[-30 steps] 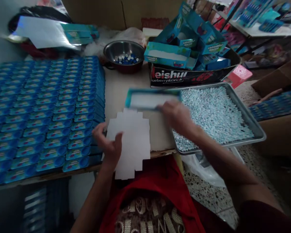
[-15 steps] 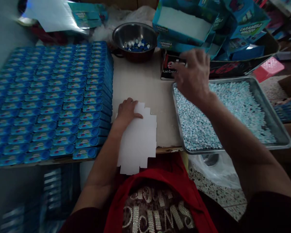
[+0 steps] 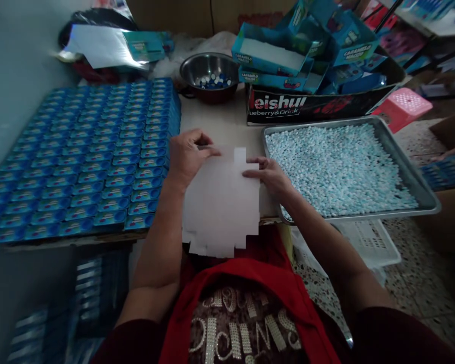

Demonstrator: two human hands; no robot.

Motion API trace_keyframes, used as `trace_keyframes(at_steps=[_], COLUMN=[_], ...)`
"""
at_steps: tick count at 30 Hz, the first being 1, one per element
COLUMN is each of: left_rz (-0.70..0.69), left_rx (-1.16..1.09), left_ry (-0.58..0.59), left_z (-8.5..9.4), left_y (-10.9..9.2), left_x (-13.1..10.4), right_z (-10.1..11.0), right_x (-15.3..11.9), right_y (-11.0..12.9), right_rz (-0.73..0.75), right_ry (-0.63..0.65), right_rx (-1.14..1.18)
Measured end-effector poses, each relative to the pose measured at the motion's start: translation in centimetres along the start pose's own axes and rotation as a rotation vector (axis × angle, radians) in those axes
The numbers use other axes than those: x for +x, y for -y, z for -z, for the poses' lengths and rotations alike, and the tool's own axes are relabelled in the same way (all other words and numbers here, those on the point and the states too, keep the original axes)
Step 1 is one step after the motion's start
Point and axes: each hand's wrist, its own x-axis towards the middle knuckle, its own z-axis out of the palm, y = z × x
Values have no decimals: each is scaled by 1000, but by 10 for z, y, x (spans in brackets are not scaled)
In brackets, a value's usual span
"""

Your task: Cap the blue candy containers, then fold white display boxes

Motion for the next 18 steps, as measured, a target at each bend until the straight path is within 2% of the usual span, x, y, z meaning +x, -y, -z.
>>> trace_keyframes(at_steps=[2, 4, 7, 10, 12, 13, 16, 18], left_rz=[101, 298, 603, 706, 741, 730, 558, 447], left_rx=[-150, -360, -677, -819, -740, -632, -143, 116], left_ry=[-33, 60, 249, 244, 227, 213, 147, 122], left_z=[6, 6, -7, -27, -39, -43, -54, -56], left_y=[-2, 7, 24, 33, 32, 31, 25, 25], left_x=[-2, -13, -43, -71, -82, -86, -94, -98], right_z=[4, 9, 13, 9, -1, -9, -34, -45], right_x=[-2, -7, -17, -28, -34, -37, -44, -45], right_y=[9, 12, 6, -8, -19, -24, -34, -37], right_rz=[-96, -168, -238, -201, -102, -32, 174, 214], right_ry=[10, -9, -102, -177, -194, -204, -185, -123], right_rx=[296, 452, 467, 308, 43, -144, -756, -1030])
